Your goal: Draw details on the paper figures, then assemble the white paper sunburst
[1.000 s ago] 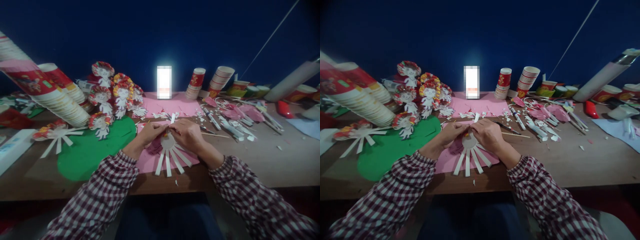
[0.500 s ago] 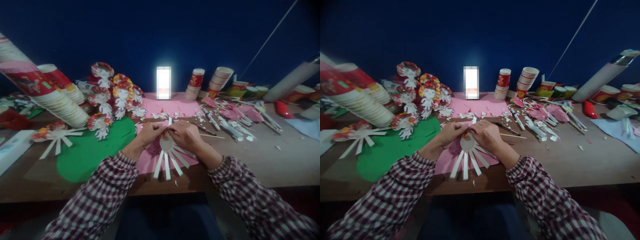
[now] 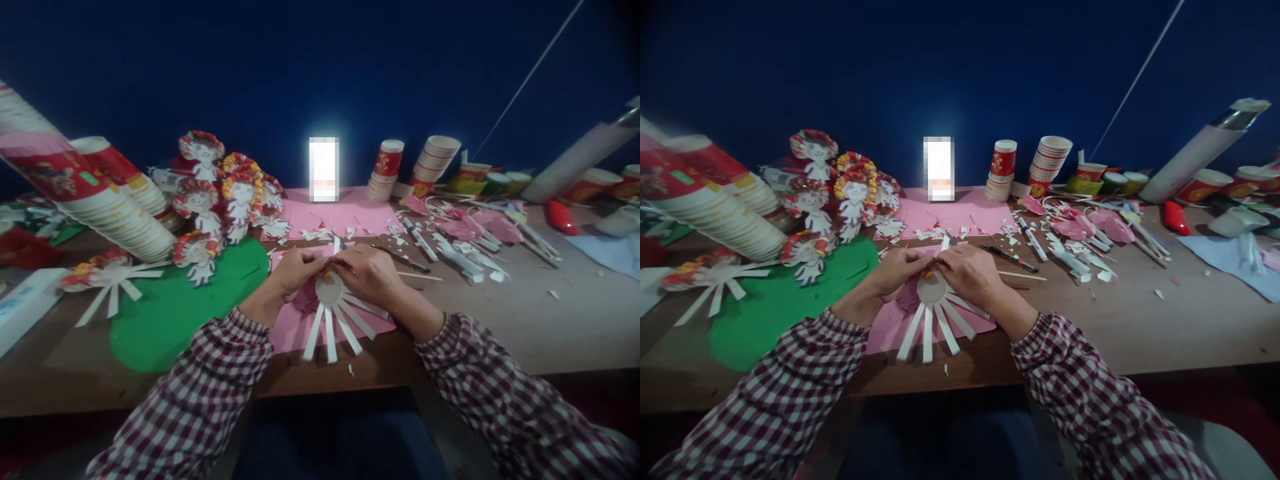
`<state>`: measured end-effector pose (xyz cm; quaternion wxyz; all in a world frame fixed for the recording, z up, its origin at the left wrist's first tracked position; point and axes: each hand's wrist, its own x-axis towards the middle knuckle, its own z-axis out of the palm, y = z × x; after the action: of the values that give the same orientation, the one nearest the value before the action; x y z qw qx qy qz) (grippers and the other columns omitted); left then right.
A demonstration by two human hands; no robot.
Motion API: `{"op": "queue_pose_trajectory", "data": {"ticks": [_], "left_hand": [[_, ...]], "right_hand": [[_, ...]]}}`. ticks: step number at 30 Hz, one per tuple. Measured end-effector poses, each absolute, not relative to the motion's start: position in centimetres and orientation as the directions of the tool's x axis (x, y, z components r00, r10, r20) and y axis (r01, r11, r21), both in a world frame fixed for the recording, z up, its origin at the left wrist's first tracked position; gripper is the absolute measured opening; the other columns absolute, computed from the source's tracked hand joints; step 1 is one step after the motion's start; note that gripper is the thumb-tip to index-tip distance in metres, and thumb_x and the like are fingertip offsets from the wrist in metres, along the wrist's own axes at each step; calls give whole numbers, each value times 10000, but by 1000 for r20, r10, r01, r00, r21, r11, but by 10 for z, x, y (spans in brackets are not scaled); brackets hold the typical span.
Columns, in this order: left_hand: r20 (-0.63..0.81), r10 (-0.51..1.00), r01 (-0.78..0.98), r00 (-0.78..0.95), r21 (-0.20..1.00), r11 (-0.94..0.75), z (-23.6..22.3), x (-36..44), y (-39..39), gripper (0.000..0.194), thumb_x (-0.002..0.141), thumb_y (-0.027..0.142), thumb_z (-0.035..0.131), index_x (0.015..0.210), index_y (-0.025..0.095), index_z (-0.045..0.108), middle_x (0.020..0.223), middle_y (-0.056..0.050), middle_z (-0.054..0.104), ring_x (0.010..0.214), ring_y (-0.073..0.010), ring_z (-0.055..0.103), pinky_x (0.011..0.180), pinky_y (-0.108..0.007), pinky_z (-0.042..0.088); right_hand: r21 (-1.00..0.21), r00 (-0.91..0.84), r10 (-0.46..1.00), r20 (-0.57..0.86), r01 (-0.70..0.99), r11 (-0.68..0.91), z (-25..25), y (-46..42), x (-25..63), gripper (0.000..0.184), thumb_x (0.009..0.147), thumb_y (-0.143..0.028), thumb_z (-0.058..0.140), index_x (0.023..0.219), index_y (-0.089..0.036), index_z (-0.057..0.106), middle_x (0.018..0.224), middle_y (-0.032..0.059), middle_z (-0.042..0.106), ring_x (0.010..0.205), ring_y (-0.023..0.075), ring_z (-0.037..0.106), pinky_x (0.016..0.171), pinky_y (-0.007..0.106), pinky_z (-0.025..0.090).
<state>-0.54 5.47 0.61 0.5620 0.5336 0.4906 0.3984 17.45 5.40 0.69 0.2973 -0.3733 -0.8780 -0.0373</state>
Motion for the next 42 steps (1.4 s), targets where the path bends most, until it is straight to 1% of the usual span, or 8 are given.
{"op": "queue_pose_trajectory", "data": {"ticks": [5,9,15,19,24,28,37,42], "left_hand": [[-127,967,56,220,991,117,6,-6,55,337,639,437,752,667,107,693,637,-30,649,581,-111,536,563,-224,415],[-138,966,19,220,990,137,7,-6,55,316,629,408,775,647,104,686,616,-24,641,567,-101,529,563,-221,418],[-176,947,-64,268,978,200,8,-8,55,320,595,392,813,660,105,686,630,-27,652,581,-101,547,579,-220,433],[-218,932,-91,291,963,254,8,-9,56,321,580,393,824,658,118,680,621,-19,651,573,-101,555,558,-216,439],[-238,923,-112,303,953,282,9,-9,55,311,583,361,834,676,101,691,655,-44,675,592,-106,577,570,-220,453],[-251,916,-128,314,945,302,9,-9,56,292,585,332,838,687,101,692,647,-30,670,589,-91,571,580,-211,451],[-236,922,-105,306,955,279,10,-8,55,276,590,340,830,674,115,696,626,-22,654,579,-96,553,594,-230,456],[-204,928,-63,311,970,234,11,-7,55,293,601,369,815,680,115,693,614,-2,621,578,-79,520,564,-204,412]], "right_hand": [[-176,-548,627,554,659,731,7,54,174,159,902,-247,543,828,-176,664,768,52,680,750,162,588,710,267,408],[-205,-554,625,550,637,744,5,56,175,180,913,-251,531,816,-166,657,748,45,670,717,150,574,693,260,399],[-218,-551,631,546,634,742,2,57,176,178,915,-292,542,887,-174,672,804,54,693,761,159,599,727,266,411],[-200,-552,633,542,647,736,3,55,175,165,900,-300,558,894,-186,677,816,46,705,775,164,612,738,265,418],[-134,-541,627,561,688,713,5,53,173,130,876,-255,564,882,-199,681,825,44,713,765,168,618,707,265,415],[-105,-537,615,577,698,708,4,52,171,123,869,-235,564,854,-198,681,802,40,710,746,163,616,689,260,409],[-130,-509,632,585,710,692,1,52,170,147,873,-272,573,805,-190,674,773,38,702,732,159,608,681,261,406],[-161,-488,659,573,721,674,3,52,169,118,845,-238,591,790,-191,684,769,36,705,737,163,606,683,256,399]]}}
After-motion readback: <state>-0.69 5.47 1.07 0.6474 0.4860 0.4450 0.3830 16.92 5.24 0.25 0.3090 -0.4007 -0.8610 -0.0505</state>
